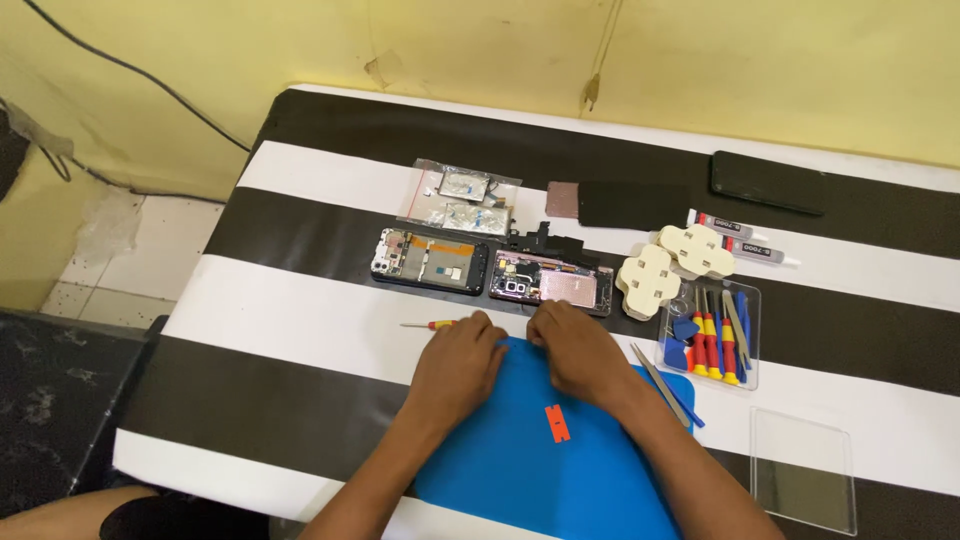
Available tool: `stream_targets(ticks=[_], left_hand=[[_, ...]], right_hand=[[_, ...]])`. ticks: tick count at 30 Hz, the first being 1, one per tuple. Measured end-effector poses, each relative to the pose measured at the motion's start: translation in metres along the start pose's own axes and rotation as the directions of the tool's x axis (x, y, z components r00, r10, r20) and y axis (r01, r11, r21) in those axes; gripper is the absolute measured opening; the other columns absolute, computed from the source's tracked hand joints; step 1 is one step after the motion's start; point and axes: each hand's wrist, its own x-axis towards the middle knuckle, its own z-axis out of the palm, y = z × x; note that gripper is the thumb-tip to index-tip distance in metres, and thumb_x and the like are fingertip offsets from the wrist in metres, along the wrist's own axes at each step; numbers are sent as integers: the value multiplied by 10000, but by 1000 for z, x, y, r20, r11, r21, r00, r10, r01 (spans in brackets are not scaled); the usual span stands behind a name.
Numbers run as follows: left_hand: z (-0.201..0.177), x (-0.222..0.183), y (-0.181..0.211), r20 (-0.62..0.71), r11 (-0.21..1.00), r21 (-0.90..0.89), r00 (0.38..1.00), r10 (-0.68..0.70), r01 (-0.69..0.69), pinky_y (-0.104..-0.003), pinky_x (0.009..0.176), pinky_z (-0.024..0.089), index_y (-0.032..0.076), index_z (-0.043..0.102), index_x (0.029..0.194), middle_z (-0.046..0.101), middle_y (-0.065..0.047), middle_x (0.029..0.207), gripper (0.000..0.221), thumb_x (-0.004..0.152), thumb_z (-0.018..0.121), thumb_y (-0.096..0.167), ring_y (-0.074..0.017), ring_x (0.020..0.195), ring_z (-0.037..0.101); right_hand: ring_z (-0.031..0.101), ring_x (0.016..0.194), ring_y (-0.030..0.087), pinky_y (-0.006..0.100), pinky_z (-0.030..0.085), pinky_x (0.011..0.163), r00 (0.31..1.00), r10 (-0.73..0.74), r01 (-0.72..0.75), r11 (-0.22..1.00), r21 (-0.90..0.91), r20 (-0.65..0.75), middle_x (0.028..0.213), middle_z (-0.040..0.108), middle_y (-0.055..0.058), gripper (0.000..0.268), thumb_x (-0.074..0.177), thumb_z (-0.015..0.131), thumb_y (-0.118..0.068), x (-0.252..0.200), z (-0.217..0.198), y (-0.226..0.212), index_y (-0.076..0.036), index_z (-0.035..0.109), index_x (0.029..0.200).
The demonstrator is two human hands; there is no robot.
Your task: Repairing a mobile phone by disassembling internal components and reattaching the back cover using tools
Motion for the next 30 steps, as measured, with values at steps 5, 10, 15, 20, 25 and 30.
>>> stream_targets(ticks=[5, 10, 15, 20, 25, 30], left_hand=[[-5, 7, 2, 143, 996, 38, 987, 70, -76, -387, 753, 495, 118, 713, 1069, 607, -60, 973, 167, 1000, 568, 166, -246, 902, 667], [-1, 8, 1, 189, 988, 77, 975, 115, -132, -383, 766, 492, 110, 737, 1048, 629, -75, 994, 176, 992, 571, 89, -247, 957, 684], [-20, 12, 14, 251, 993, 63, 965, 80, -99, -394, 782, 498, 62, 745, 1064, 652, -93, 996, 172, 981, 594, 52, -267, 960, 694], [-12, 17, 13, 301, 999, 37, 954, 2, -14, -399, 773, 500, 58, 740, 1067, 654, -87, 981, 179, 969, 590, 52, -271, 953, 690], [-14, 22, 13, 327, 999, 39, 945, -24, 12, -394, 744, 520, 54, 750, 1074, 663, -89, 973, 190, 960, 599, 38, -271, 933, 697], [-25, 26, 15, 338, 994, -51, 938, -74, 97, -414, 784, 531, 46, 745, 1022, 667, -109, 960, 236, 1020, 568, 202, -302, 950, 705]], right_hand=[[603, 932, 309, 392, 509, 777, 994, -46, 55, 995, 84, -95, 959, 590, 83, 118, 1028, 550, -169, -1, 1, -6, -96, 640, 1002], [609, 925, 260, 357, 513, 735, 998, -29, 35, 993, 111, -62, 984, 600, 66, 164, 1048, 531, -160, 2, 1, -16, -102, 673, 990], [597, 923, 248, 346, 508, 712, 998, -45, 49, 995, 92, -46, 958, 592, 61, 171, 1020, 544, -142, 2, 0, -17, -115, 674, 912], [598, 931, 257, 363, 521, 729, 998, -56, 60, 994, 94, -43, 958, 604, 61, 159, 1003, 566, -155, 1, 0, -15, -111, 685, 908], [607, 961, 265, 366, 538, 766, 997, -53, 60, 986, 153, -49, 964, 622, 59, 102, 960, 621, -147, 0, 1, -13, -94, 691, 909], [634, 984, 293, 394, 552, 810, 999, 48, -46, 948, 316, 0, 956, 627, 87, 81, 965, 608, -106, 2, -16, -24, -70, 681, 966]])
